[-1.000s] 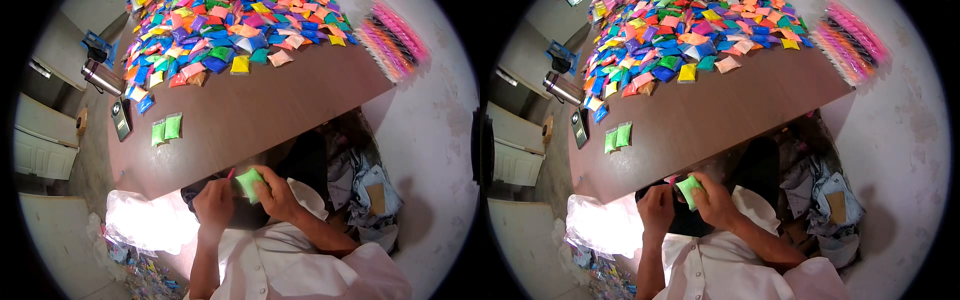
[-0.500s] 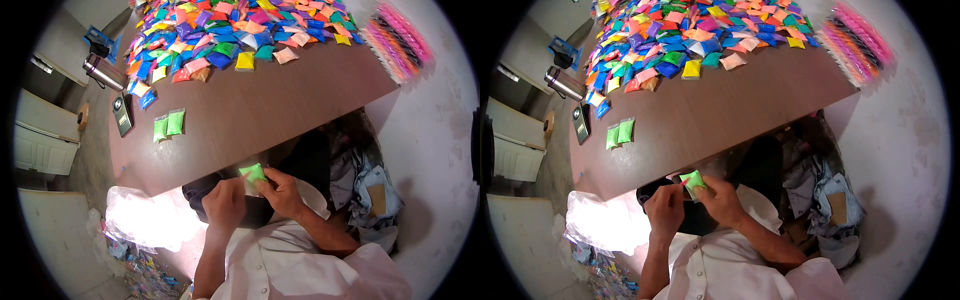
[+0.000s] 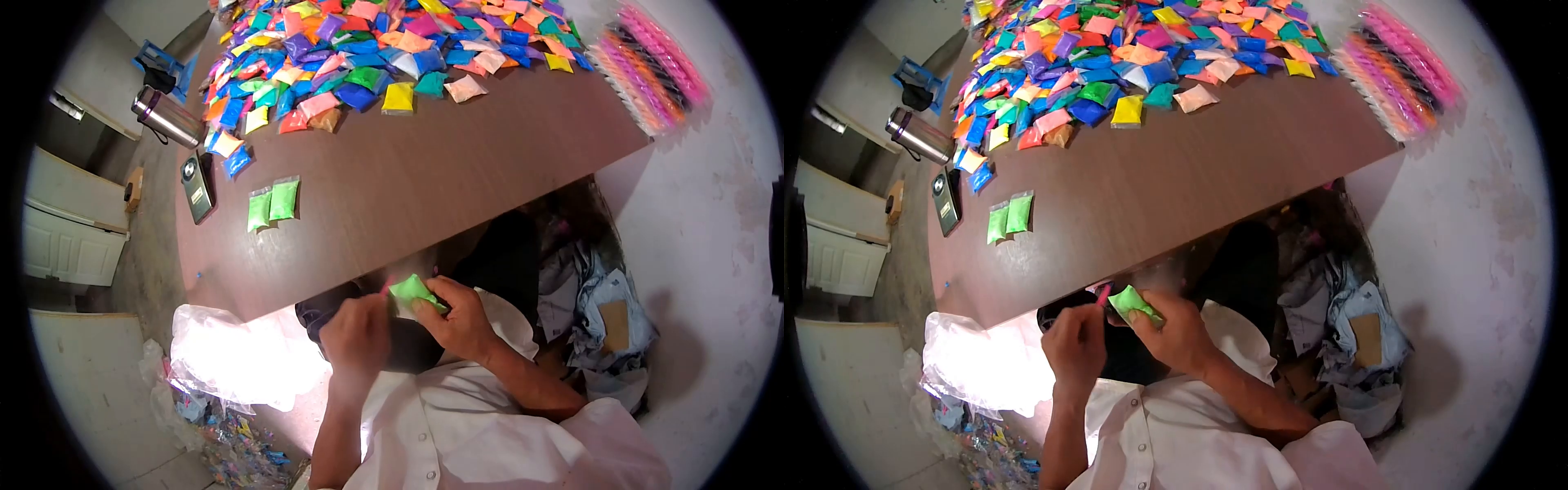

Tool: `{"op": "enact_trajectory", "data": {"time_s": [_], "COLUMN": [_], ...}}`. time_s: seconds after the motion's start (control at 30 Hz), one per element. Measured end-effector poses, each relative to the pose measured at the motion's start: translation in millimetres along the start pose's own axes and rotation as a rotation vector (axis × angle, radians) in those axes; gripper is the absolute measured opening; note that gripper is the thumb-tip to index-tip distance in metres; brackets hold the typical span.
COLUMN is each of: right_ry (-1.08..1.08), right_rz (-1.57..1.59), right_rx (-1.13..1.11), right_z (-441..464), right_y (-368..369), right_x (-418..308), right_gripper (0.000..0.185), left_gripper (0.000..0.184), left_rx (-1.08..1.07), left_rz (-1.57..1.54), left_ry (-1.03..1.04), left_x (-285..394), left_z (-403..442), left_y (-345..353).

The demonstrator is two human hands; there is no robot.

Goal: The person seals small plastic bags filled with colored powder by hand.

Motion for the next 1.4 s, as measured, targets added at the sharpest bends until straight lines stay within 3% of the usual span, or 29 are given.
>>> {"op": "enact_trajectory", "data": {"time_s": [0.07, 0.1, 0.23, 0.33, 0.4, 0.5, 0.6, 0.67, 0.8, 0.87, 1.07, 1.2, 1.3, 1.4], "right_ry": [0.104, 0.104, 0.048, 0.062, 0.069, 0.046, 0.199, 0.177, 0.069, -0.061, -0.084, -0.106, -0.100, -0.269], "right_rz": [0.056, 0.057, -0.037, -0.042, -0.026, 0.008, 0.083, 0.128, 0.048, -0.020, -0.178, -0.205, -0.325, -0.406], "right_rx": [-0.049, -0.055, -0.051, -0.067, -0.078, -0.073, -0.162, -0.124, -0.102, -0.074, 0.017, 0.031, 0.002, 0.061], "right_z": [2.2, 2.3, -0.5, 0.9, 1.7, 1.5, 0.4, -1.2, 2.2, 2.4, -2.9, -2.1, -5.0, -5.1], "right_y": [3.5, 4.8, 2.6, 0.6, 3.8, 5.9, 3.3, 4.0, 5.1, 3.8, 2.0, 2.4, 3.8, 1.7], "right_x": [3.7, 4.6, 2.8, 4.6, 5.4, 2.8, 2.2, 2.1, 10.7, 6.9, 4.8, 6.1, 3.6, 1.1], "right_gripper": [0.023, 0.023, 0.027, 0.027, 0.027, 0.027, 0.026, 0.028, 0.029, 0.031, 0.034, 0.035, 0.037, 0.039], "left_gripper": [0.007, 0.009, 0.012, 0.012, 0.012, 0.012, 0.011, 0.010, 0.010, 0.010, 0.012, 0.005, 0.006, 0.007], "left_rx": [-0.178, -0.239, -0.077, -0.100, -0.173, -0.216, -0.123, -0.097, -0.166, -0.202, -0.083, -0.166, -0.138, -0.071], "left_rz": [0.000, 0.039, 0.105, 0.033, 0.027, 0.101, 0.073, 0.103, 0.016, 0.006, 0.090, -0.013, 0.053, 0.031], "left_ry": [0.190, 0.150, 0.085, 0.046, 0.248, 0.212, 0.152, 0.058, 0.173, 0.125, -0.015, 0.126, 0.054, -0.071], "left_x": [12.3, 13.9, -14.8, -6.1, 13.8, 5.4, -7.6, -5.0, 14.9, 13.5, -12.4, 12.4, -7.1, -17.8], "left_z": [-5.7, -9.0, -2.7, -9.6, -9.3, -12.6, -8.7, -6.8, -10.3, -12.2, -8.9, -12.0, -8.8, -8.2], "left_y": [0.9, 3.1, 4.5, -1.0, -2.7, 3.1, 2.5, -5.6, -4.6, -0.4, -1.9, 0.2, 4.1, -1.2]}}
Point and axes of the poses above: each hand's wrist, its own z-axis towards the middle knuckle, its own y-axis out of the palm, x = y × z, the point moved 2 cm from there along z, towards the middle knuckle, and after that the axes turned 12 degrees about -x, right-handed, at the moved point
